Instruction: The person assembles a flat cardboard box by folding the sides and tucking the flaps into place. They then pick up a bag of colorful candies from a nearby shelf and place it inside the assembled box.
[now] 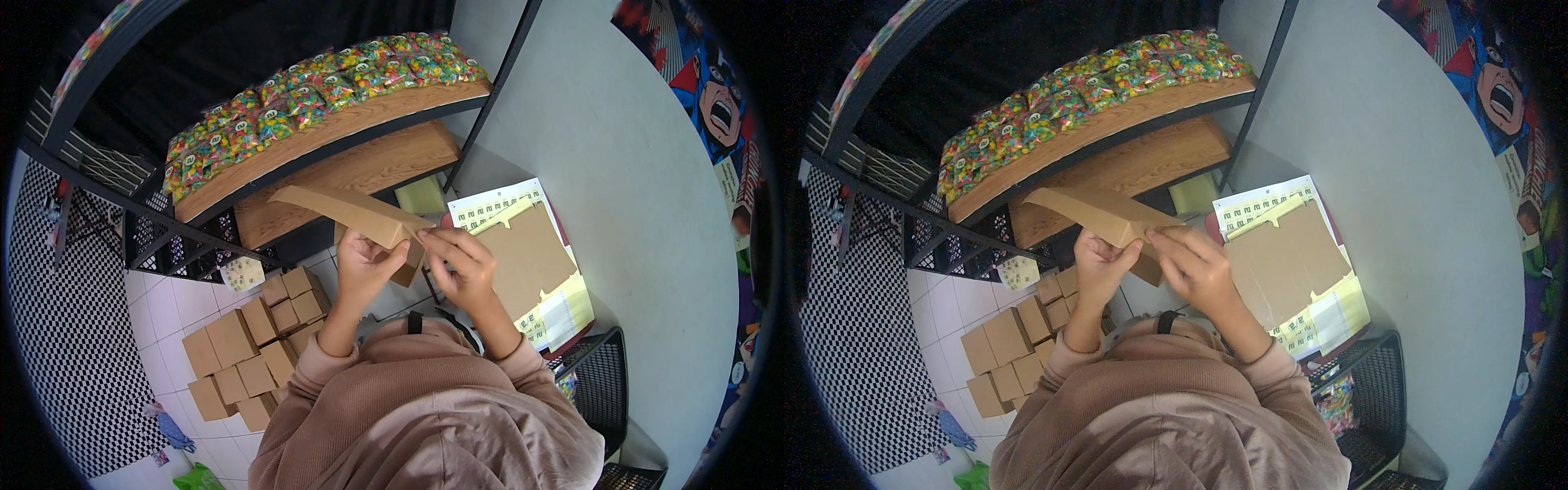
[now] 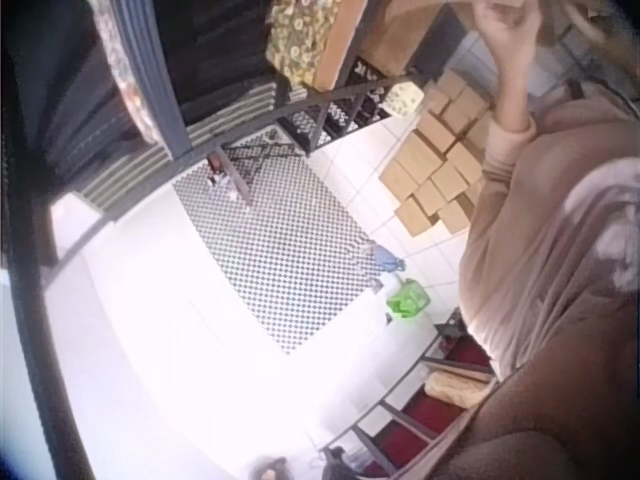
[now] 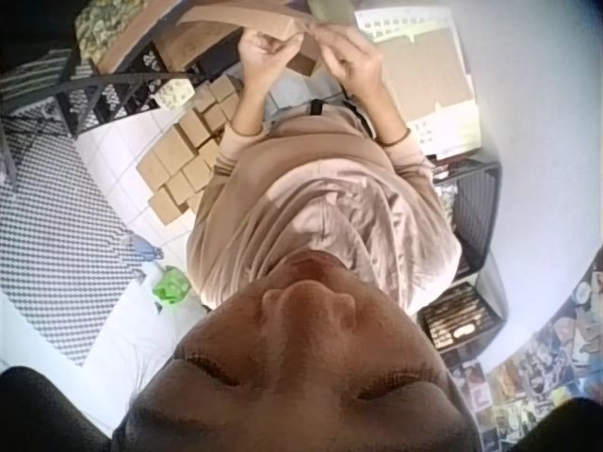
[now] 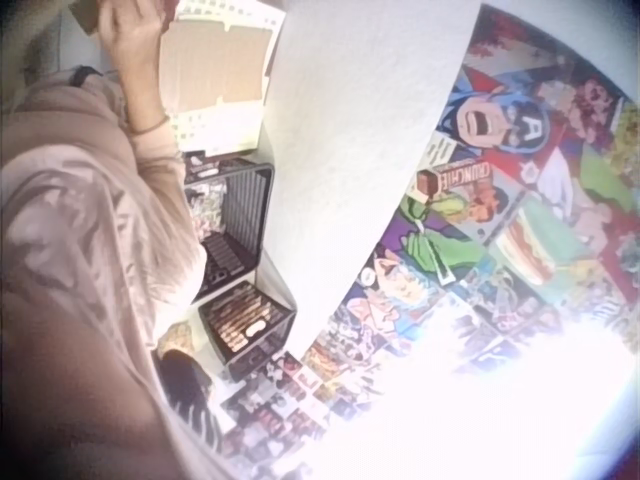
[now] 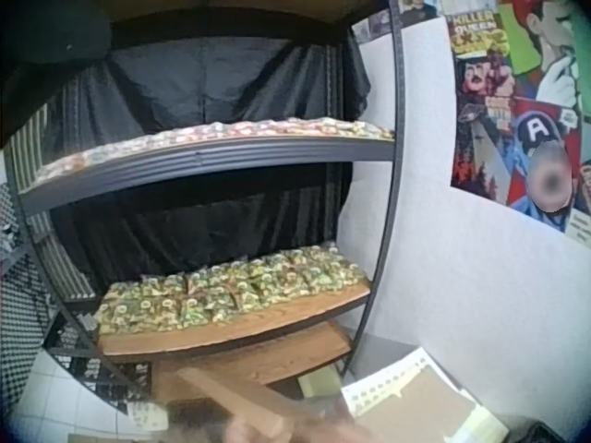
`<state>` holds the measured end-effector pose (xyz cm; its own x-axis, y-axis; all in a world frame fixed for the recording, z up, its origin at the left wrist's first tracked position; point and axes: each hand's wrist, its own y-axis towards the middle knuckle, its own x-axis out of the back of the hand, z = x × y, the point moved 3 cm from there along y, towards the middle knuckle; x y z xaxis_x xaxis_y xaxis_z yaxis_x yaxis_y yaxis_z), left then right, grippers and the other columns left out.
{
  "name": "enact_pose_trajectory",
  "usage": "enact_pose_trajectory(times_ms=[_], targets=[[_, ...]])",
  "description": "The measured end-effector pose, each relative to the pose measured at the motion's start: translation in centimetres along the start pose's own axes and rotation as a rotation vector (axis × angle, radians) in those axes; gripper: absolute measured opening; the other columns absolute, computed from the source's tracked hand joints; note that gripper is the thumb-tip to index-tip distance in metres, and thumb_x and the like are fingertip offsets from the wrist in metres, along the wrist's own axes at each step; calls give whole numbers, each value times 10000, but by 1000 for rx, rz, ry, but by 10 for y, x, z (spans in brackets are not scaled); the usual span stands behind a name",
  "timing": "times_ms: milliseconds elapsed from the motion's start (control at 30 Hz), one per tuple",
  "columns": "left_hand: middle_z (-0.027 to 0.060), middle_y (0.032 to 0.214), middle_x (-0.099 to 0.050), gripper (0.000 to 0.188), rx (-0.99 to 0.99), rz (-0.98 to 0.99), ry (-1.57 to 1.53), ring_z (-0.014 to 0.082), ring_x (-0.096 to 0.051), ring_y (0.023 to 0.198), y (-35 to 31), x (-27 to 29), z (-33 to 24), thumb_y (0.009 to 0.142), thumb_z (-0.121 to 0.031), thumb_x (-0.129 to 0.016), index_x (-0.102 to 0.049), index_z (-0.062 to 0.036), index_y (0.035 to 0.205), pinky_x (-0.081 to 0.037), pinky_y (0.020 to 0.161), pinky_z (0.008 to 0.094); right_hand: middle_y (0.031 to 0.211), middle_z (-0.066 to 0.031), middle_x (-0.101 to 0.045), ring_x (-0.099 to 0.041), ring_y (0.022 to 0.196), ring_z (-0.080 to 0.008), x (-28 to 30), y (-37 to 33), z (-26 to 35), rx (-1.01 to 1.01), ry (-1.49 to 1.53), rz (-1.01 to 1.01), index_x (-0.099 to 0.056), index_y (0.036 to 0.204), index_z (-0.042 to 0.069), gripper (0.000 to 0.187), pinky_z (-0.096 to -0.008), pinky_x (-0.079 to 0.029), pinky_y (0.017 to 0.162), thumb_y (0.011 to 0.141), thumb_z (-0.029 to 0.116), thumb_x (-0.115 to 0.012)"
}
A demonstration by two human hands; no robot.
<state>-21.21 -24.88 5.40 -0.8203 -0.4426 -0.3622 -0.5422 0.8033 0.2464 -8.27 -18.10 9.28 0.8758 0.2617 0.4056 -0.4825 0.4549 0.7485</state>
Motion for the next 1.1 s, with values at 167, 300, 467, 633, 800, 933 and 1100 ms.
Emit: enact_pose_trajectory(times_ms=[167, 300, 467, 633, 800, 933, 1100], targets=[[112, 984, -585, 336, -40, -83, -26, 167, -586, 911, -3, -3, 1, 723, 87, -635, -470, 23, 1008, -486, 808, 281, 815, -92, -602, -613, 744, -236, -6, 3, 3, 108, -42, -50, -652, 947, 31, 345, -316, -505, 622, 610, -42, -657], [108, 1000, -579, 352, -74, -11, -144, 167, -574, 953, -6, -3, -1, 706, 70, -672, -488, 13, 1001, -471, 831, 277, 826, -92, -597, -611, 748, -239, -7, 4, 3, 139, -49, -35, -654, 947, 37, 364, -312, -505, 618, 590, -36, -662], [99, 1015, -577, 302, -32, -11, -280, 171, -569, 969, -8, 10, 12, 754, 60, -628, -489, 12, 1018, -452, 844, 280, 814, -105, -587, -612, 758, -242, -5, 10, 9, 125, -50, -1, -653, 903, 5, 277, -312, -499, 667, 637, -73, -649], [104, 1027, -569, 295, -76, 7, -246, 172, -567, 954, -7, 8, 10, 778, 10, -615, -481, 9, 1041, -464, 821, 286, 889, -123, -590, -602, 774, -270, -7, 16, 9, -33, -2, -46, -622, 931, -11, 244, -315, -493, 657, 688, -27, -629], [104, 993, -576, 296, -89, -35, -151, 170, -571, 940, -7, 5, 6, 750, 91, -601, -484, 19, 1012, -469, 821, 284, 901, -136, -587, -599, 773, -276, -11, 14, 3, -41, 16, 21, -601, 920, -33, 197, -320, -488, 666, 723, -27, -610], [113, 974, -578, 294, -106, -123, 4, 162, -580, 885, -7, 5, 9, 745, 92, -598, -472, 22, 1001, -488, 781, 280, 888, -141, -582, -595, 763, -280, -14, 17, 4, -60, 4, 29, -593, 887, -33, 161, -333, -488, 649, 726, -30, -604], [103, 943, -581, 286, -159, -224, 120, 152, -583, 856, -8, 9, 16, 725, 88, -611, -484, 23, 973, -491, 734, 256, 868, -145, -565, -582, 738, -292, -17, 19, 2, -73, 19, 43, -568, 859, -27, 107, -345, -478, 625, 754, -16, -578]])
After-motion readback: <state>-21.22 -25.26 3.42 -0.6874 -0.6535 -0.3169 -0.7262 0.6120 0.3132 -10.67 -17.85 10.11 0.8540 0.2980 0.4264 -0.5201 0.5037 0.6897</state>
